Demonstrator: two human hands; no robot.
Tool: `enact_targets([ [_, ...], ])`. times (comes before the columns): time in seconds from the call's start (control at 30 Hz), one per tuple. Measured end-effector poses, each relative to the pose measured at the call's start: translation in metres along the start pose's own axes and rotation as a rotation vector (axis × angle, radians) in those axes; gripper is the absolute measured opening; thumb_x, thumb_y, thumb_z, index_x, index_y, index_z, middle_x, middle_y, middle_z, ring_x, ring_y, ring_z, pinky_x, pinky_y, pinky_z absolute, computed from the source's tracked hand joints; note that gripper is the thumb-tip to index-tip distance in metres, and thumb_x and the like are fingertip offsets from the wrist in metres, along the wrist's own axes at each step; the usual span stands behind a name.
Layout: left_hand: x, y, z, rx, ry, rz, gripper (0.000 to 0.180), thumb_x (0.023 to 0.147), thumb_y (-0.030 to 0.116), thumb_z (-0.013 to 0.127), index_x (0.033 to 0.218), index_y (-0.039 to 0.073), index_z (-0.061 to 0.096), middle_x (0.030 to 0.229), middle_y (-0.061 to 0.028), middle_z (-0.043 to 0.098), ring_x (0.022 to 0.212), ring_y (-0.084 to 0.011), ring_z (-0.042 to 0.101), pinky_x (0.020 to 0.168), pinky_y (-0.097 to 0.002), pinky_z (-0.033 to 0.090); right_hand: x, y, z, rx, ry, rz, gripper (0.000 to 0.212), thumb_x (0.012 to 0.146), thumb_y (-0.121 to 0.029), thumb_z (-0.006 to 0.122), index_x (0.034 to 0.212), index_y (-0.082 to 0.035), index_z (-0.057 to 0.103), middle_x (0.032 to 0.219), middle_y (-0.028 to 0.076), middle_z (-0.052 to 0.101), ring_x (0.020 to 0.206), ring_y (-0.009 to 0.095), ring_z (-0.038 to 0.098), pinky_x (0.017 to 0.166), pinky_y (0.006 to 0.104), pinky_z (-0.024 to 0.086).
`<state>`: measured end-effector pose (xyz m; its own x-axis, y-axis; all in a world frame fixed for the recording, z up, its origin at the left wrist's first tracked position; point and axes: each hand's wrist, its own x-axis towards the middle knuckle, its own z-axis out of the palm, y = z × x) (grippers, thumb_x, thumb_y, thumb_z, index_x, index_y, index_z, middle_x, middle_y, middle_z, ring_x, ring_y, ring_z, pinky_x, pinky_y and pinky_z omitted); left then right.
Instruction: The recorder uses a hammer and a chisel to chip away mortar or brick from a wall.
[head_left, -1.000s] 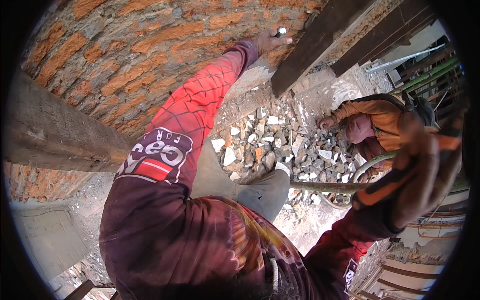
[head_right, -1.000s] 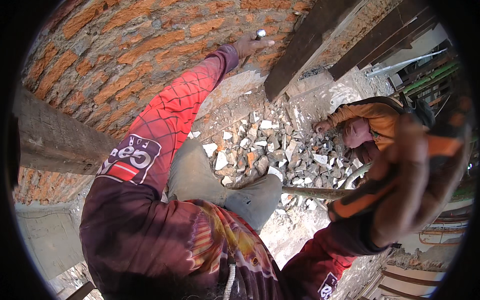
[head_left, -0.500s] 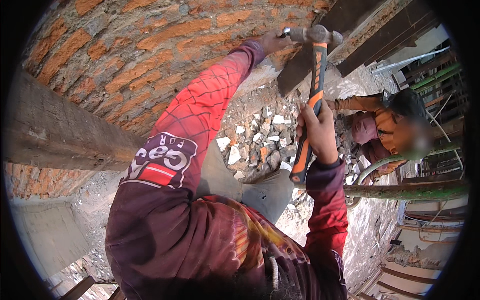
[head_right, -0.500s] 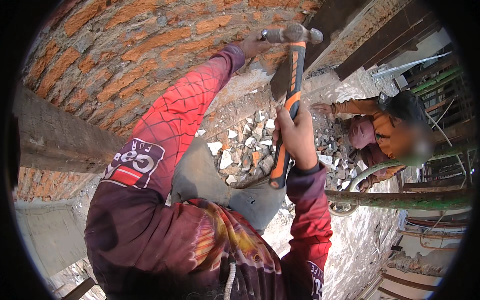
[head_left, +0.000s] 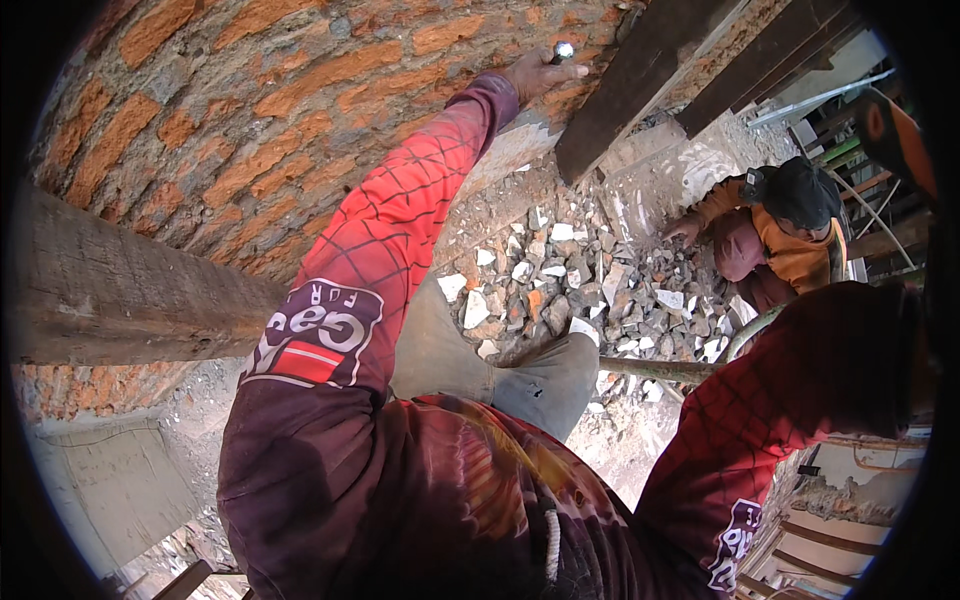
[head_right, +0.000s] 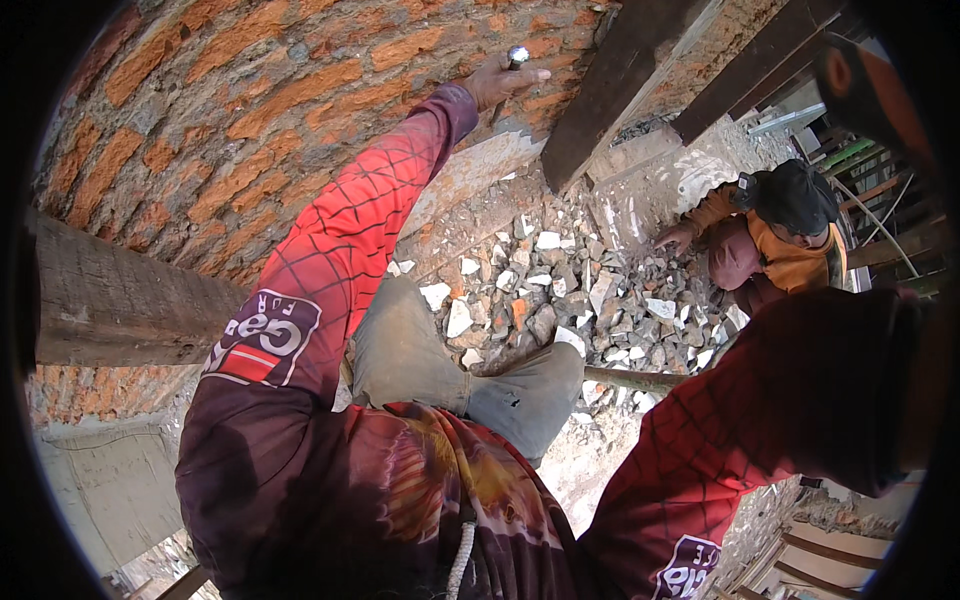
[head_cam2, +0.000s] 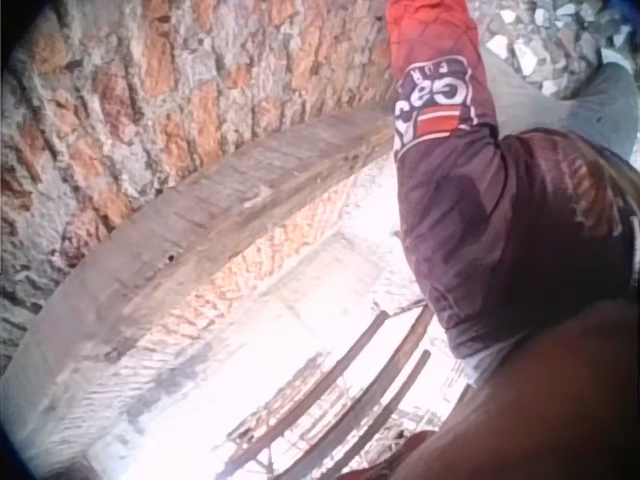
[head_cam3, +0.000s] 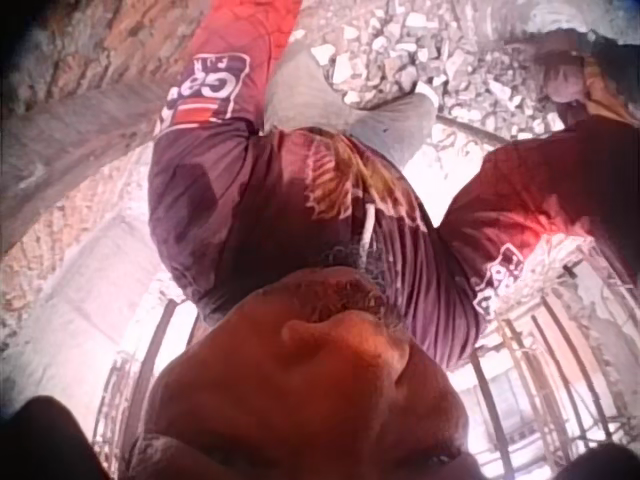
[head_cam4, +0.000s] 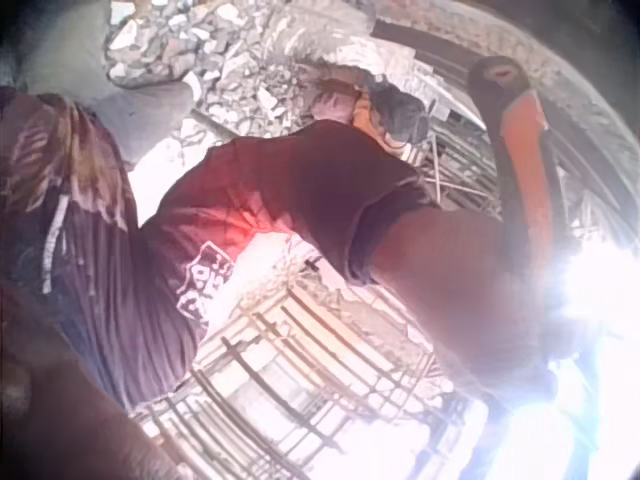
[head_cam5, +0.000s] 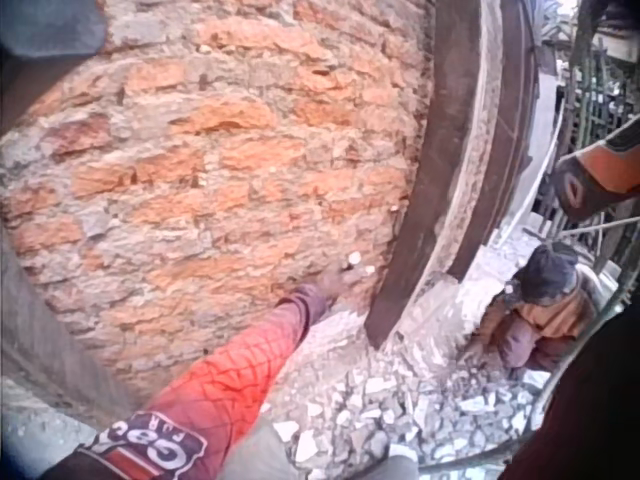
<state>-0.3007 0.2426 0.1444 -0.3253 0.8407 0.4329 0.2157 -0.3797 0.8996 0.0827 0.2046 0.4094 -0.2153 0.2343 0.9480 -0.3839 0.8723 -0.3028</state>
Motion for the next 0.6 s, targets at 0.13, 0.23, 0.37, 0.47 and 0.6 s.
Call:
enact_targets([
  [0.13,-0.007,-0.011,-0.001,0.064,0.128,-0.021,0.031,0.087,0.034,0.072,0.075,0.006,0.063,0.067,0.0048,0.05,0.064,-0.008,0.044,0.061,-0.0272,0.038,-0.102,0.058,0.107,-0.047,-0.048,0.254,0.02,0.095,-0.018,0.054,0.094,0.001,0.056,0.077,0.011,0.065,0.056,0.021,0.059,0.051,0.0324,0.047],
  [0.23,-0.022,-0.048,-0.019,0.064,0.083,-0.033,0.032,0.09,0.035,0.067,0.075,0.007,0.064,0.067,0.0046,0.049,0.063,-0.0087,0.043,0.059,-0.0279,0.037,-0.213,0.121,0.081,-0.287,-0.702,0.67,0.017,0.089,-0.012,0.059,0.084,0.003,0.053,0.058,0.016,0.055,0.047,0.029,0.057,0.047,0.0387,0.044],
  [0.37,-0.062,-0.072,-0.032,0.178,0.182,-0.154,0.031,0.09,0.033,0.066,0.076,0.005,0.064,0.068,0.001,0.055,0.066,-0.0088,0.049,0.056,-0.0301,0.039,-0.276,0.081,0.03,0.029,-0.804,1.329,0.019,0.093,-0.016,0.059,0.086,0.0,0.052,0.06,0.003,0.056,0.044,0.012,0.055,0.041,0.0281,0.043],
  [0.47,-0.083,-0.059,-0.02,0.188,0.203,-0.114,0.037,0.09,0.036,0.065,0.071,0.004,0.063,0.063,0.0012,0.053,0.063,-0.0097,0.049,0.054,-0.0309,0.038,-0.318,0.052,0.001,0.13,-0.659,1.524,0.016,0.095,-0.015,0.058,0.089,-0.002,0.052,0.06,0.002,0.054,0.045,0.011,0.053,0.041,0.0263,0.042],
  [0.6,-0.058,-0.068,-0.042,0.154,0.355,-0.08,0.039,0.09,0.038,0.064,0.08,0.001,0.067,0.063,-0.0004,0.055,0.063,-0.012,0.05,0.057,-0.0335,0.041,-0.322,0.017,-0.019,0.151,-0.579,1.558,0.014,0.096,-0.013,0.057,0.088,-0.003,0.05,0.061,0.002,0.053,0.046,0.01,0.053,0.041,0.0259,0.041],
])
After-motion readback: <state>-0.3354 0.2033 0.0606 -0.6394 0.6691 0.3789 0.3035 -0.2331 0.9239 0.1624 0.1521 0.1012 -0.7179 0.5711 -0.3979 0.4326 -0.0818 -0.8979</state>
